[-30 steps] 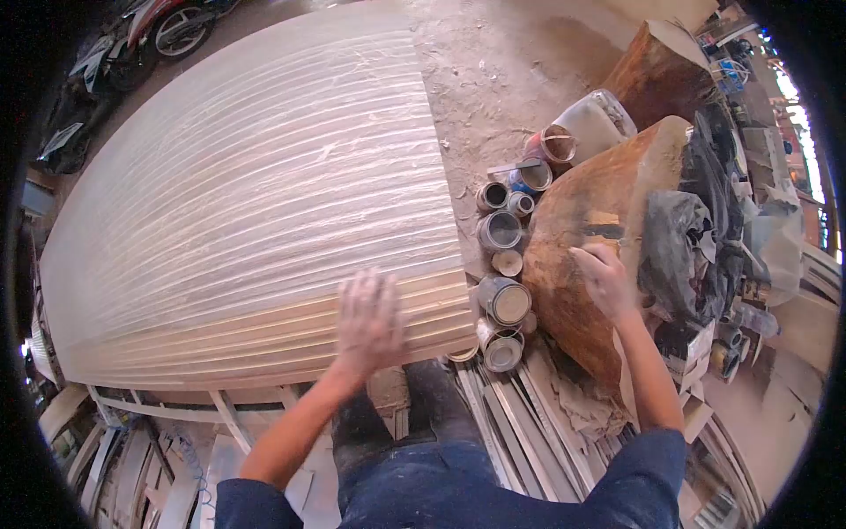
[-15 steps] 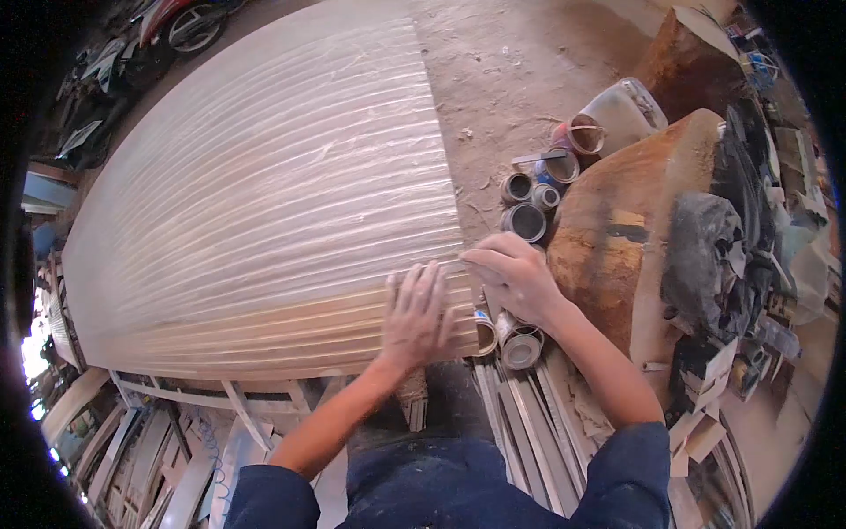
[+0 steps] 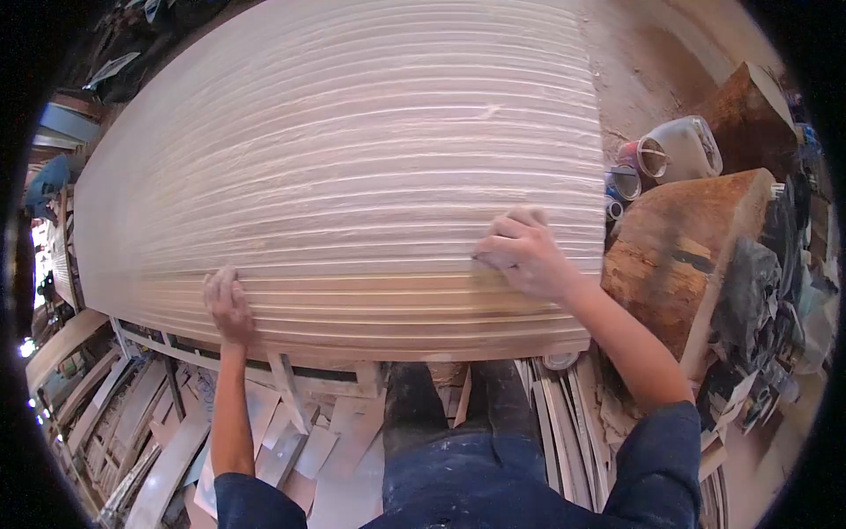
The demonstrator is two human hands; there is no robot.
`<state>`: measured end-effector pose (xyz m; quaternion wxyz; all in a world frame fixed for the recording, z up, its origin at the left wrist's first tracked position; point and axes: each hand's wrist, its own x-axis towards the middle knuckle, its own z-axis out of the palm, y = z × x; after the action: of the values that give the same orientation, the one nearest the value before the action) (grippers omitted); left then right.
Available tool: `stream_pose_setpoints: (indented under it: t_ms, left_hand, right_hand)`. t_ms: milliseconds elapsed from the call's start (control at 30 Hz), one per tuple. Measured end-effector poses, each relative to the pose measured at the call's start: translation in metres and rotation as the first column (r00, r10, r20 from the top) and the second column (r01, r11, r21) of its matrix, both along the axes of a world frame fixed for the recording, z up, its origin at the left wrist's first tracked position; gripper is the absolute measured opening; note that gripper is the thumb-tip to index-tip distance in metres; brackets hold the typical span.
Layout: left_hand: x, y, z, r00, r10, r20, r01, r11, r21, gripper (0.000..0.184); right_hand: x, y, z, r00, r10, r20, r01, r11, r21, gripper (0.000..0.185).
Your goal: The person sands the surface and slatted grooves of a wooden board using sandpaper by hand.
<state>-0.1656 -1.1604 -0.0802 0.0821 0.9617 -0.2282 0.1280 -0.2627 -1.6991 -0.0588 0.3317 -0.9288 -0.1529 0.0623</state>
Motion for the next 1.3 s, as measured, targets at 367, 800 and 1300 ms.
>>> stream_pose_setpoints:
  t_ms: [367, 800, 1300]
  left_hand:
    - [0.027, 0.094, -0.005, 0.999, 0.022, -0.05, -0.027, 0.993, -0.114, 0.031]
    - [0.031, 0.091, -0.009, 0.994, 0.067, -0.089, -0.081, 0.983, -0.164, 0.029]
    - [0.025, 0.105, -0.018, 0.994, 0.085, -0.073, -0.089, 0.994, -0.058, 0.034]
  right_hand:
    - [0.123, 0.353, -0.047, 0.967, 0.037, 0.252, -0.058, 0.995, 0.076, 0.031]
    - [0.019, 0.118, -0.013, 0.987, -0.052, 0.155, 0.073, 0.988, -0.137, 0.024]
    - [-0.014, 0.022, -0.018, 0.979, 0.072, 0.19, -0.051, 0.992, -0.114, 0.028]
